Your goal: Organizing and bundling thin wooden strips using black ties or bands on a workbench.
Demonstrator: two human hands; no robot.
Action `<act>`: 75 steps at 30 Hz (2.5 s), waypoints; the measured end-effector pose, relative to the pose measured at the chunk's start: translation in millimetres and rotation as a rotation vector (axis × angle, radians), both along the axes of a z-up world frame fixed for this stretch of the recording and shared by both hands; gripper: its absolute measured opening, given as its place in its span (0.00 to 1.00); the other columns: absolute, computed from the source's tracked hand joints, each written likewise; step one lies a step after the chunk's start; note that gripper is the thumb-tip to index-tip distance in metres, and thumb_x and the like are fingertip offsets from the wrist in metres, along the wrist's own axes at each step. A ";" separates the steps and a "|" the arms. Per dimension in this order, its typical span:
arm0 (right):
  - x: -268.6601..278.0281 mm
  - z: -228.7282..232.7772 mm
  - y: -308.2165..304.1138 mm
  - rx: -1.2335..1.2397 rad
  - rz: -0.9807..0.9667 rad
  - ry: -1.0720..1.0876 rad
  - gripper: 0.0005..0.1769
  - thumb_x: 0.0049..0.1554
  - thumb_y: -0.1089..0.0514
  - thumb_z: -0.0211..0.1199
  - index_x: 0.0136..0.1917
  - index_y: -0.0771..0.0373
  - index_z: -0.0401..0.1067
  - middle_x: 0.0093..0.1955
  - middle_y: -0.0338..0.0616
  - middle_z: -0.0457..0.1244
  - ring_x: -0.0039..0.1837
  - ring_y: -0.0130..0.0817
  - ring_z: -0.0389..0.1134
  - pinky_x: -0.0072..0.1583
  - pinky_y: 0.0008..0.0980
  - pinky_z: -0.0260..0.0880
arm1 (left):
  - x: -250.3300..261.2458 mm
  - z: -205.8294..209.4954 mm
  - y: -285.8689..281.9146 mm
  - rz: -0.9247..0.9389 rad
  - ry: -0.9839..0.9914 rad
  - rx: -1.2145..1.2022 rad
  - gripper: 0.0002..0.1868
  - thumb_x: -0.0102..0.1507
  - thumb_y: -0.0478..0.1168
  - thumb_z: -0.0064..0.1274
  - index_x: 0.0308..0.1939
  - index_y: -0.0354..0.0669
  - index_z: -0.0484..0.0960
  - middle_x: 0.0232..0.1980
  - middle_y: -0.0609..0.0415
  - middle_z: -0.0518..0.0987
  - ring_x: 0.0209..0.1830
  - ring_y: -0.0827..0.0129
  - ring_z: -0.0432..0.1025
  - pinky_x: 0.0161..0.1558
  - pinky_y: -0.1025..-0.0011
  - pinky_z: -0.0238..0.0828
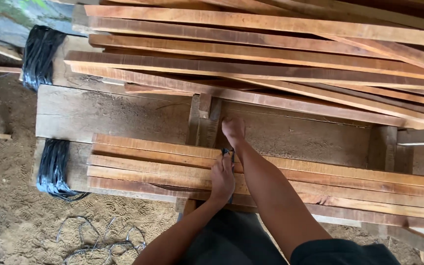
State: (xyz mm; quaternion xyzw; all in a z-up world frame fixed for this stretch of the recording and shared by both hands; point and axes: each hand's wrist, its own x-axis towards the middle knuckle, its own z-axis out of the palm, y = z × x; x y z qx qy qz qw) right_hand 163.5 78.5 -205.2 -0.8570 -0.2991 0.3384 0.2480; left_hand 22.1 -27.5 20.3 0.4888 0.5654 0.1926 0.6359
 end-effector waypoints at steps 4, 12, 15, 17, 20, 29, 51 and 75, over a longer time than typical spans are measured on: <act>-5.2 26.1 -0.6 0.063 -0.047 0.006 0.27 0.58 0.50 0.54 0.25 0.71 0.70 0.23 0.58 0.60 0.28 0.47 0.66 0.31 0.46 0.60 | 3.3 -19.6 -0.8 0.027 -0.025 0.040 0.24 0.77 0.50 0.28 0.29 0.47 0.69 0.22 0.51 0.66 0.18 0.80 0.61 0.25 0.79 0.63; -2.9 54.0 -3.8 0.269 -0.240 -0.153 0.25 0.50 0.54 0.55 0.15 0.56 0.57 0.17 0.44 0.49 0.23 0.34 0.54 0.33 0.40 0.59 | 2.0 -48.2 2.1 0.123 -0.044 -0.119 0.21 0.73 0.57 0.30 0.27 0.60 0.61 0.25 0.62 0.71 0.17 0.78 0.50 0.26 0.66 0.49; -4.7 59.5 -2.7 0.300 -0.287 -0.167 0.24 0.48 0.53 0.55 0.13 0.56 0.60 0.16 0.48 0.51 0.24 0.46 0.61 0.35 0.49 0.61 | -0.6 -9.6 -5.4 0.155 -0.251 -0.054 0.18 0.74 0.47 0.29 0.28 0.59 0.54 0.25 0.67 0.52 0.23 0.78 0.43 0.32 0.69 0.48; -5.7 62.0 -1.6 0.270 -0.293 -0.146 0.22 0.48 0.52 0.55 0.15 0.58 0.63 0.19 0.52 0.54 0.28 0.54 0.64 0.38 0.54 0.61 | -2.4 3.8 -3.6 0.125 -0.252 -0.026 0.19 0.74 0.48 0.31 0.27 0.58 0.54 0.24 0.67 0.52 0.24 0.80 0.45 0.33 0.71 0.53; -7.7 70.0 -1.8 0.254 -0.274 -0.103 0.22 0.48 0.51 0.55 0.16 0.59 0.65 0.19 0.52 0.56 0.29 0.55 0.65 0.39 0.55 0.61 | -0.9 16.8 -1.8 0.114 -0.266 -0.011 0.20 0.74 0.47 0.32 0.26 0.55 0.54 0.26 0.67 0.52 0.26 0.81 0.47 0.37 0.72 0.58; -18.5 53.0 0.6 0.177 -0.081 -0.030 0.22 0.52 0.55 0.54 0.19 0.63 0.64 0.17 0.46 0.52 0.24 0.31 0.55 0.30 0.39 0.55 | 0.0 23.8 5.8 0.228 -0.317 -0.169 0.18 0.74 0.43 0.32 0.28 0.53 0.52 0.28 0.64 0.48 0.27 0.76 0.47 0.47 0.66 0.65; -10.1 75.9 2.9 0.218 -0.262 -0.028 0.20 0.50 0.50 0.57 0.21 0.62 0.71 0.22 0.56 0.61 0.28 0.50 0.67 0.35 0.50 0.63 | -3.9 8.2 -3.5 0.100 -0.318 0.035 0.18 0.76 0.48 0.27 0.30 0.56 0.53 0.27 0.66 0.49 0.27 0.77 0.44 0.45 0.63 0.67; 2.9 -15.0 1.3 0.231 -0.212 -0.159 0.21 0.51 0.55 0.57 0.19 0.61 0.67 0.17 0.48 0.52 0.24 0.31 0.56 0.31 0.41 0.53 | -11.2 11.6 22.9 -0.018 -0.285 -0.061 0.17 0.76 0.45 0.28 0.30 0.54 0.54 0.29 0.65 0.50 0.29 0.75 0.49 0.39 0.66 0.58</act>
